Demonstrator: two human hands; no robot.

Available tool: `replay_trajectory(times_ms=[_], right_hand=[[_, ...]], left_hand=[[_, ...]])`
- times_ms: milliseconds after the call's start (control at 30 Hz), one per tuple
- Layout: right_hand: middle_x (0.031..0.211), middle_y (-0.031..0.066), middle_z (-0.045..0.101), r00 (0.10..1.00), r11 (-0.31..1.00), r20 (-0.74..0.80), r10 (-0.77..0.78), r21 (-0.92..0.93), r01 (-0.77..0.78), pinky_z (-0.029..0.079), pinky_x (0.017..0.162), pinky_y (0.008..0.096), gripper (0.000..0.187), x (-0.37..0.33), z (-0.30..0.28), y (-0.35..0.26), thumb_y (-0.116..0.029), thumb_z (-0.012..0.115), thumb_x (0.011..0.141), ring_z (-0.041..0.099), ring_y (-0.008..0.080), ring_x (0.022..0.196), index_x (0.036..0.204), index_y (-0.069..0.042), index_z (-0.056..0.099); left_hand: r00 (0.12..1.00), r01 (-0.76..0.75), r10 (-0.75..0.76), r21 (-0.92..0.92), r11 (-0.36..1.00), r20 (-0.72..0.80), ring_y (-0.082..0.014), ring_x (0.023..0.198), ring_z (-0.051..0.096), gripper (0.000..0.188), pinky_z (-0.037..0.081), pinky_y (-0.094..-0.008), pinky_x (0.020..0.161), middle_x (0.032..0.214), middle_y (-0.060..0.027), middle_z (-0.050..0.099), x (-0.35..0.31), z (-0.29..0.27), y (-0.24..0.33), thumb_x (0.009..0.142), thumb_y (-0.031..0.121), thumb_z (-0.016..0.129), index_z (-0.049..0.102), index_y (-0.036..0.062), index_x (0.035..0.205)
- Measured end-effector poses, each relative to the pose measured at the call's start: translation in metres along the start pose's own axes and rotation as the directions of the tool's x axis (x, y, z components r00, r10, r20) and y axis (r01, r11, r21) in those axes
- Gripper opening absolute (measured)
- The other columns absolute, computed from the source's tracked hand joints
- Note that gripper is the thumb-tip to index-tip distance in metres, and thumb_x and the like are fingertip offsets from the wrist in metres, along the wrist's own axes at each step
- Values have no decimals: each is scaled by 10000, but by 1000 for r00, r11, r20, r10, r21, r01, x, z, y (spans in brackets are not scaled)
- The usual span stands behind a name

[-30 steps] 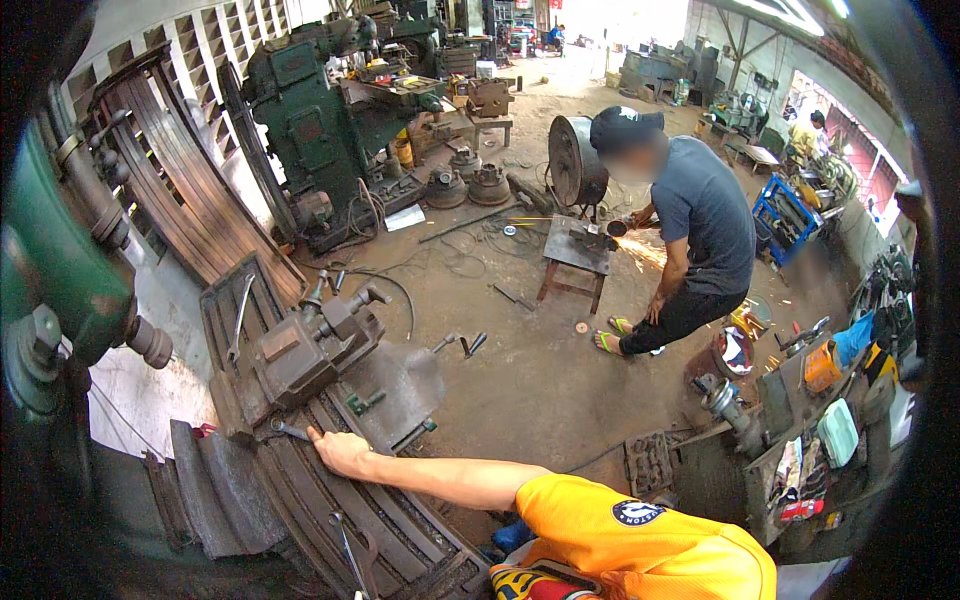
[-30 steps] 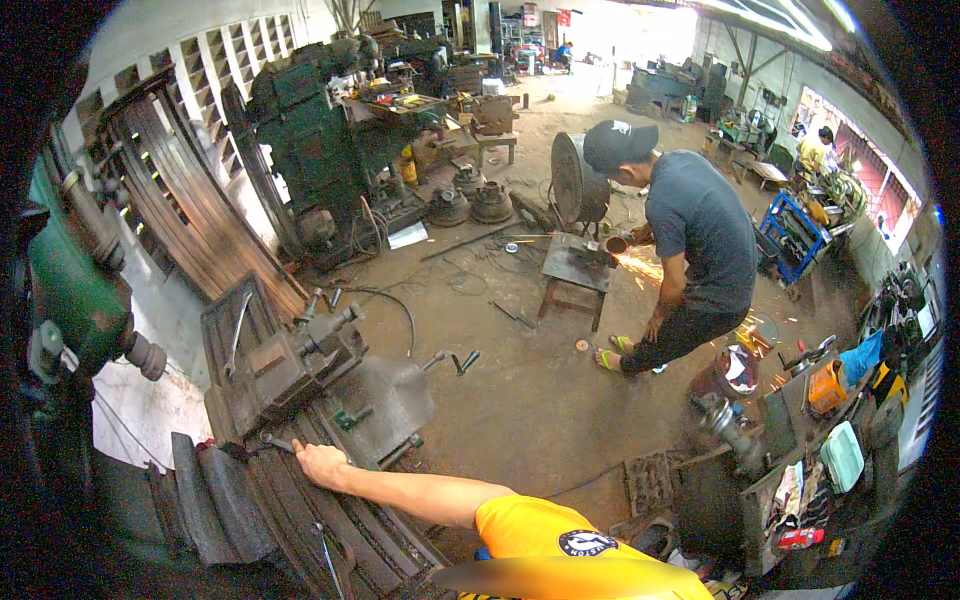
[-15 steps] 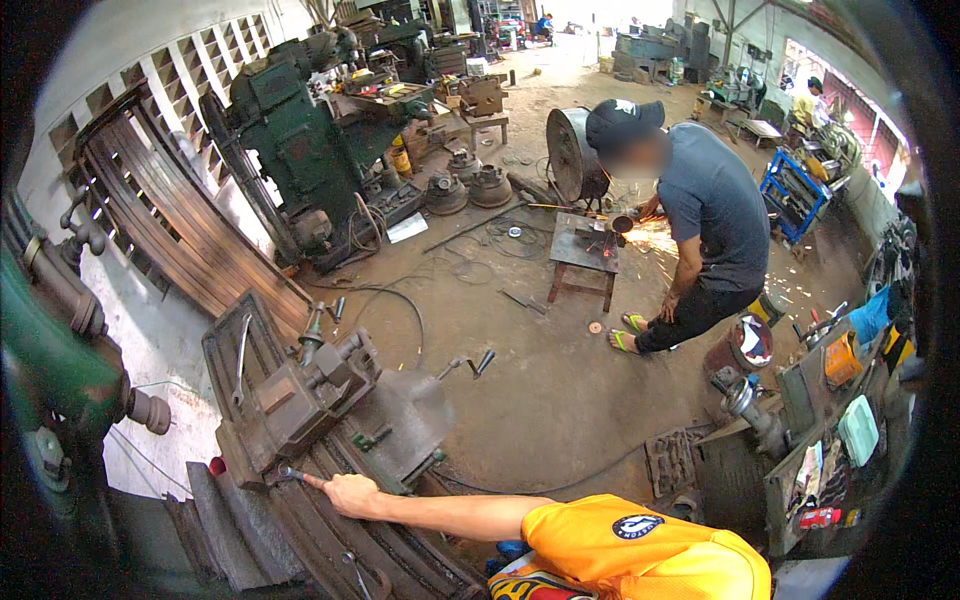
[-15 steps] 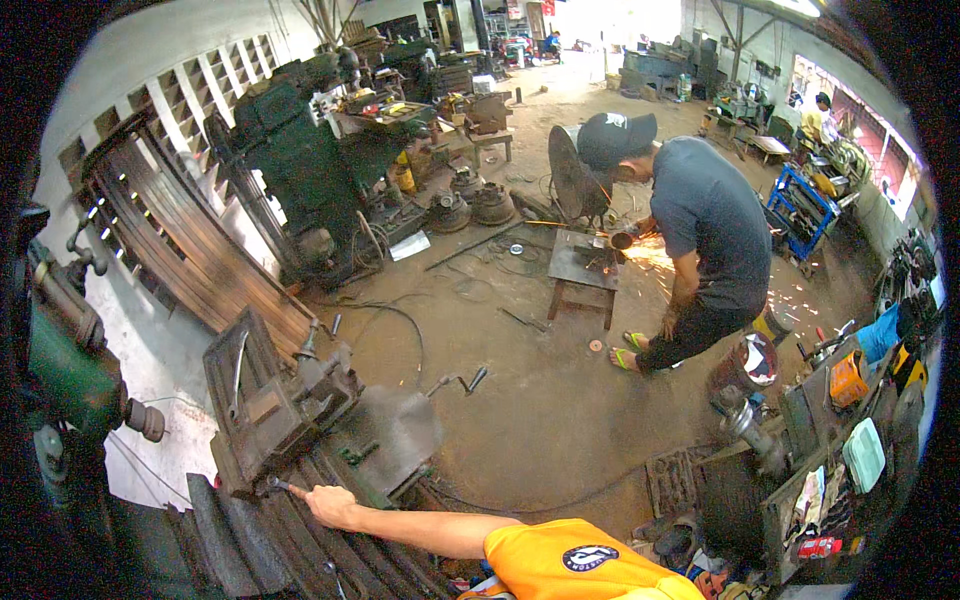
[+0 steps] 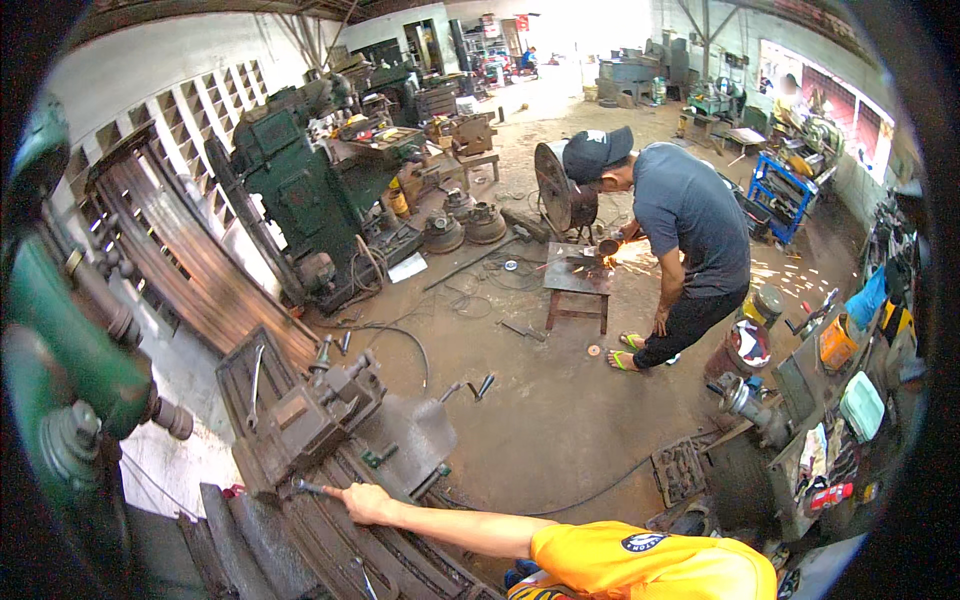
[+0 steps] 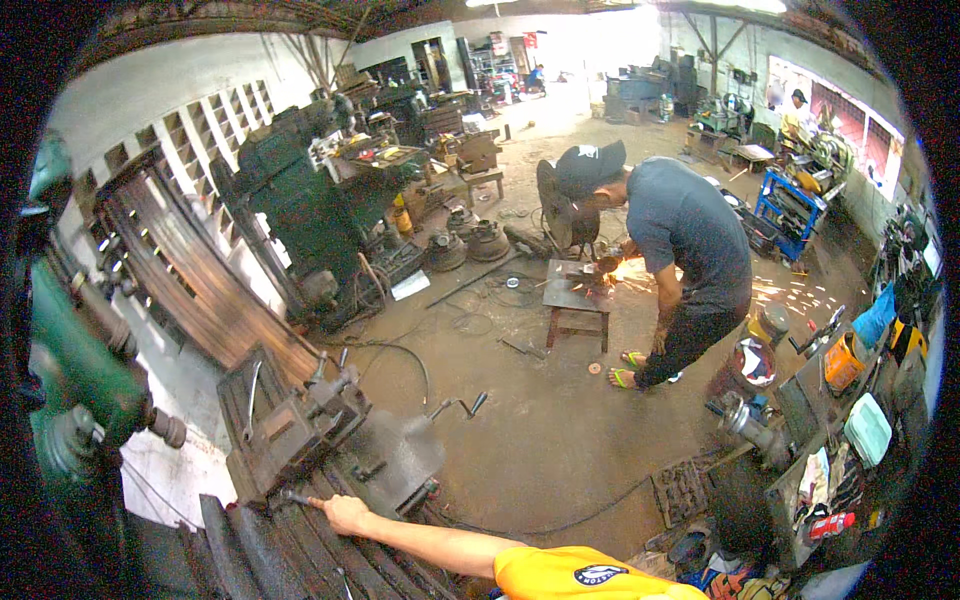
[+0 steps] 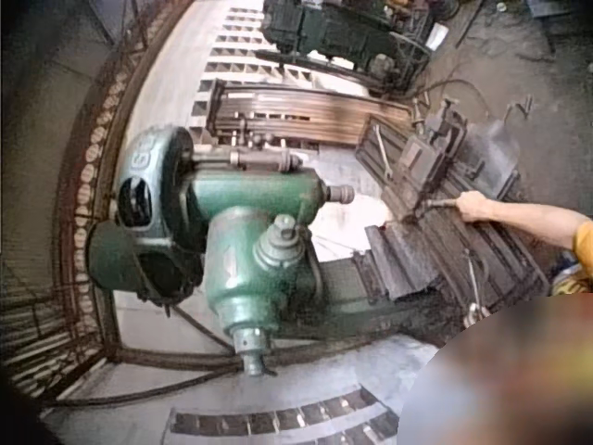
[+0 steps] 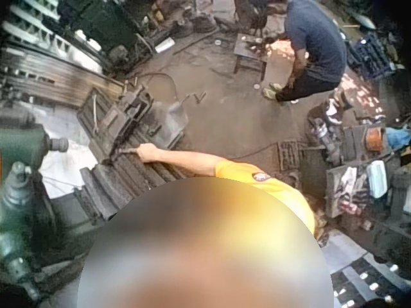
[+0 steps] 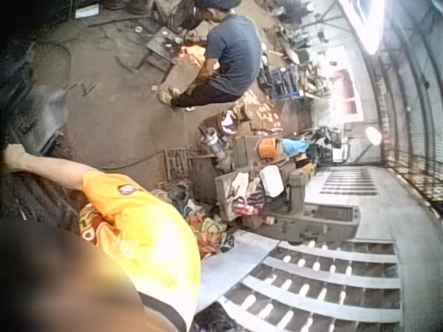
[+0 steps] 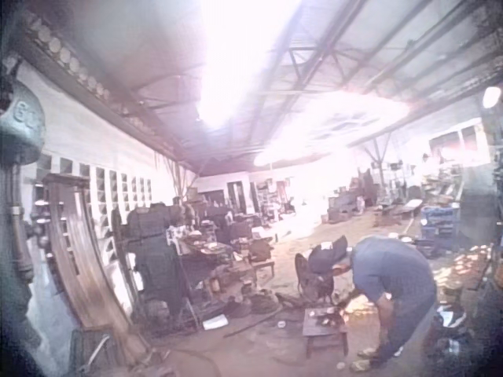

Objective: The person uses two wrenches to loosen and tighten bolts on the milling machine table, then removes a metal block and repositions it. The person also adjusts the machine's handle and lever to align the workpiece.

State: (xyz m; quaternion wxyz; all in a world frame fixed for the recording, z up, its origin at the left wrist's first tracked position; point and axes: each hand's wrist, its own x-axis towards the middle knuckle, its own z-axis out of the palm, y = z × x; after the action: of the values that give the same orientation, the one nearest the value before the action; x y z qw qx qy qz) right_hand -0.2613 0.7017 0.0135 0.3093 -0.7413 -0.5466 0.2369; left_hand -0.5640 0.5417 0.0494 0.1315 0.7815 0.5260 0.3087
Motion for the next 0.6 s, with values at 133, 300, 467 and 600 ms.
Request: replay_trajectory(times_ms=[133, 300, 467, 600], right_hand=[[1014, 248, 632, 995, 996, -63, 77, 45, -75, 548, 788, 491, 692, -25, 6, -4, -45, 531, 790, 653, 394, 938, 1458, -185, 422], [1141, 227, 560, 922, 993, -388, -3, 104, 47, 479, 935, 458, 513, -63, -7, 10, -18, 524, 811, 574, 408, 1067, 1323, -36, 530], [1115, 208, 619, 888, 974, -460, -5, 197, 108, 481, 938, 429, 356, -170, -17, 84, -111, 585, 876, 594, 373, 1076, 1217, -7, 593], [1142, 183, 667, 907, 932, -234, 351, 178, -315, 498, 936, 381, 305, -309, -18, 151, -174, 602, 905, 639, 304, 1074, 1169, -33, 660]], left_hand=[[1000, 17, -17, 29, 999, -2, -350, 887, 646, 267, 535, -408, 779, 994, -204, 628, 3, -12, 17, 903, 161, 664, 634, -24, 1094], [1000, 20, -21, 22, 1000, 13, -350, 907, 644, 265, 527, -412, 780, 1019, -186, 628, -3, -13, 8, 909, 178, 652, 630, 3, 1107], [1000, 2, -2, -45, 999, 10, -351, 915, 637, 281, 514, -416, 787, 1033, -179, 629, -6, -18, 10, 913, 196, 636, 617, 10, 1123], [1000, 18, -17, -73, 997, 17, -353, 934, 637, 301, 511, -416, 808, 1055, -178, 631, -7, -23, 13, 916, 197, 628, 603, 6, 1147]])
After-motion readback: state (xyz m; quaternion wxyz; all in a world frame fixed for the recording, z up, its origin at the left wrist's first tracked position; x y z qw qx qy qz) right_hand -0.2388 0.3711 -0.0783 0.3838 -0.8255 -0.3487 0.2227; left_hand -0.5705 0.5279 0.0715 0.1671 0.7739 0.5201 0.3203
